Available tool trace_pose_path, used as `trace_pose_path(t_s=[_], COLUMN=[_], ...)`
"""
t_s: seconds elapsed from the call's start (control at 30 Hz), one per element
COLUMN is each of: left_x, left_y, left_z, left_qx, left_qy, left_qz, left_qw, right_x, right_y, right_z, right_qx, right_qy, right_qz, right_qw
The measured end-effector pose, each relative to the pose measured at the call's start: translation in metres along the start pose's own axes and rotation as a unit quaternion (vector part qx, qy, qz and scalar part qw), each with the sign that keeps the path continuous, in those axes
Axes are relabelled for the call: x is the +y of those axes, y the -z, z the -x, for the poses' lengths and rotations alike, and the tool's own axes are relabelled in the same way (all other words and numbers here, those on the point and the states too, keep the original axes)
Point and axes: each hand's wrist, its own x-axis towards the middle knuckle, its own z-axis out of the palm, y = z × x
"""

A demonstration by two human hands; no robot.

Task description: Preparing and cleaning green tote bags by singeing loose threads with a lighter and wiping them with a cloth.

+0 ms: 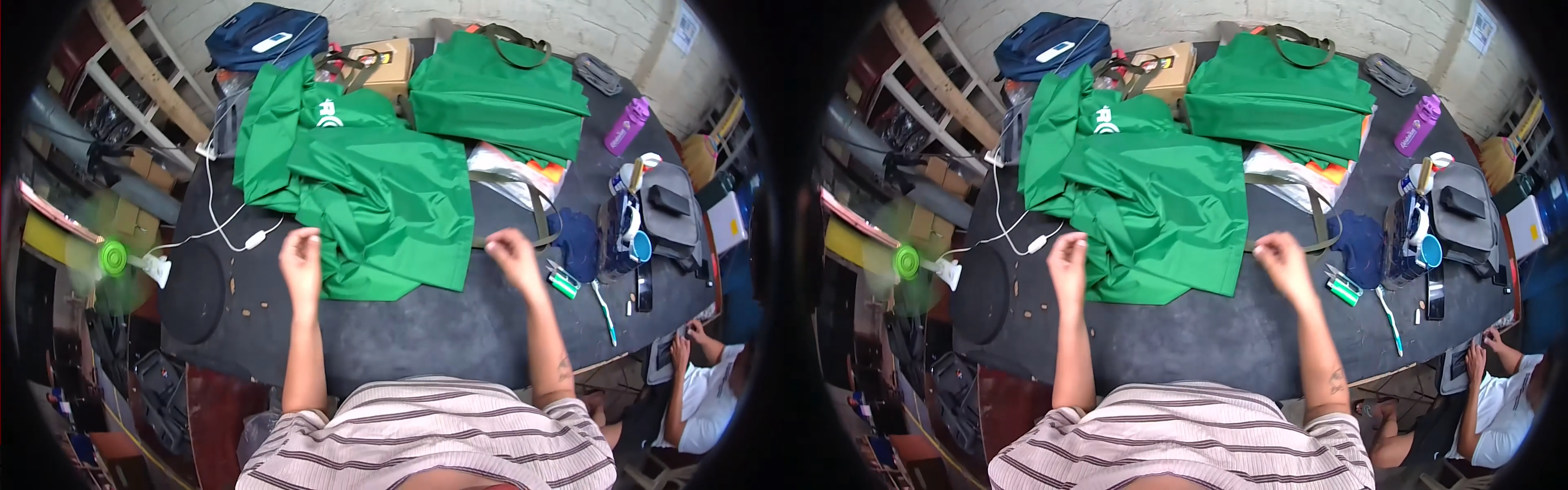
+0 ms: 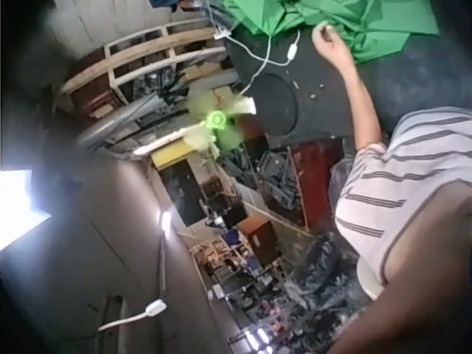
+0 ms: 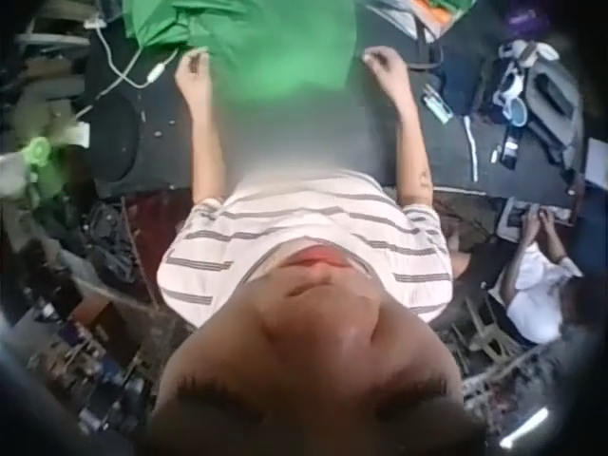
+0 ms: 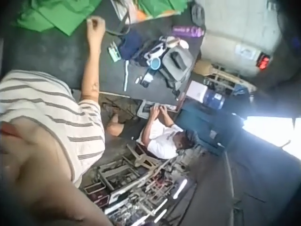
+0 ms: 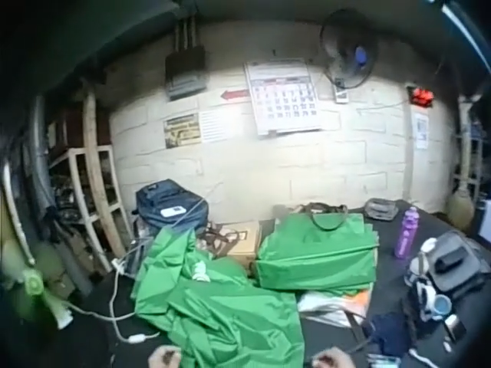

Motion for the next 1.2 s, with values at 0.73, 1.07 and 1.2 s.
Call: trace_pose_path(t_s=[0.73, 1.07, 1.2], left_x=[0.043, 0.049, 0.028], left_y=[0.039, -0.064, -0.097], left_z=[0.021, 0.118, 0.142], left_qx=[0.015, -0.411, -0.507], left_qy=[-0.135, -0.286, -0.303], left_qz=[-0.505, -0.084, -0.231], left_qw=[0.852, 0.861, 0.773], right_x=[-0.076, -0.018, -0.033], right_y=[-0.030, -0.005, -0.003], right_z=[0.092, 0.033, 0.049], right_qx=[-0.375, 0.112, 0.055], right_qy=[-0.131, 0.039, -0.102], right_qz=[-0.189, 0.220, -0.004], right_qw=[0.898, 0.968, 0.993])
